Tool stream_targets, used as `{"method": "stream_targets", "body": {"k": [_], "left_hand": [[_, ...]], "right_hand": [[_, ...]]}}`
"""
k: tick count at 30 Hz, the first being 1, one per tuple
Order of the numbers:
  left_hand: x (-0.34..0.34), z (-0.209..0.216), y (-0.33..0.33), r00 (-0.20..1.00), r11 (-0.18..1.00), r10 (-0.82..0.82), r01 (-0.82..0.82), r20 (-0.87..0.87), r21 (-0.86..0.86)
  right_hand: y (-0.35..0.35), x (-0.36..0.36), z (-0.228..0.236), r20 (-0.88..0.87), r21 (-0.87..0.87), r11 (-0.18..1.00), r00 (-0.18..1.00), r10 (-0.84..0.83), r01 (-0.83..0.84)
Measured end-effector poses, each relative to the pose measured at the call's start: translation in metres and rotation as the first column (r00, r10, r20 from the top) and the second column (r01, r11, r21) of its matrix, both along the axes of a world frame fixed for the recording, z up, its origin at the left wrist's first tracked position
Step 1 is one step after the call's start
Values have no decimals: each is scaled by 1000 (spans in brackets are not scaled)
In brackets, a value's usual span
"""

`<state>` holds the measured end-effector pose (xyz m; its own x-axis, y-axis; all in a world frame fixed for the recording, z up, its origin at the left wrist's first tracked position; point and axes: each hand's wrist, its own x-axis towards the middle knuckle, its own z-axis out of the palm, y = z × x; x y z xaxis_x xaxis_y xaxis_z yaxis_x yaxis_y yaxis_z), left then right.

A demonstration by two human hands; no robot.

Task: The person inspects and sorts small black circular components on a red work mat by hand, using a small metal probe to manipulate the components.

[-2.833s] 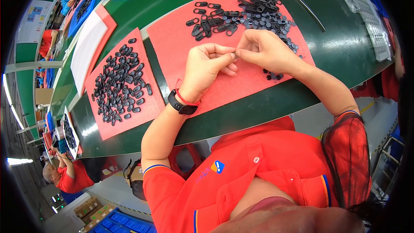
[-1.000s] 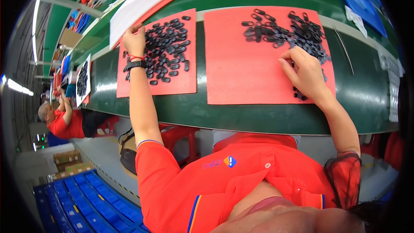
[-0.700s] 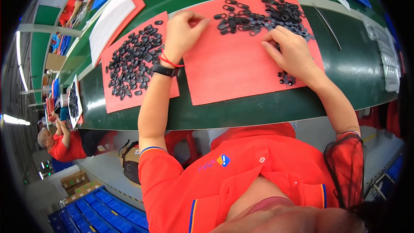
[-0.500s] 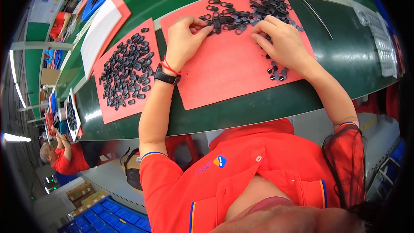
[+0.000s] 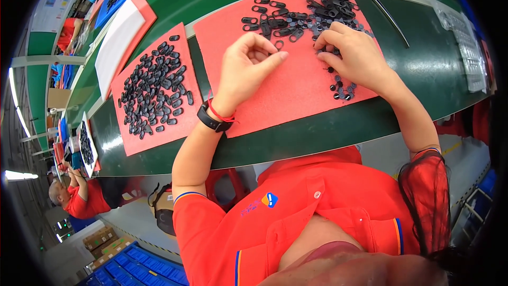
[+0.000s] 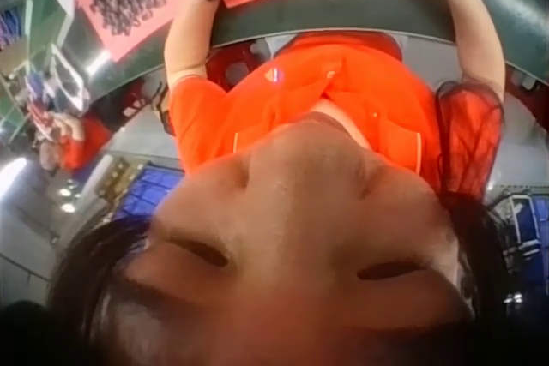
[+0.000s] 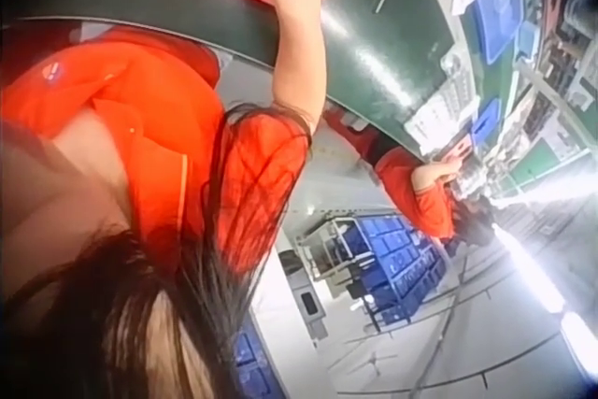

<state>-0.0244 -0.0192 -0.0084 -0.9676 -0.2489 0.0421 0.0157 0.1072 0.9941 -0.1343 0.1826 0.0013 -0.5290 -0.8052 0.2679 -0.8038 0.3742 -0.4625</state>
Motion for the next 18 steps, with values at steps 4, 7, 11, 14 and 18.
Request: {"method": "stream_targets", "body": {"k": [4,7,11,14,18], "left_hand": [[1,-1,8,993,993,-79,70,91,100],[3,-2,10,979,977,-129,97,159,192],[4,-2,12,986,985,-100,79,135,153],[2,-1,11,988,979,-115,95,105,181],[0,0,11,991,974,-115,98,72,206]], "right_hand": [[-1,-1,1,32,27,1000,999,7,-8],[-1,-1,6,8,-94,994,999,50,-49],[-5,2,20,470,-143,988,882,18,56],[-6,0,14,487,-230,973,869,85,33],[-8,1,10,587,-333,942,792,171,44]]}}
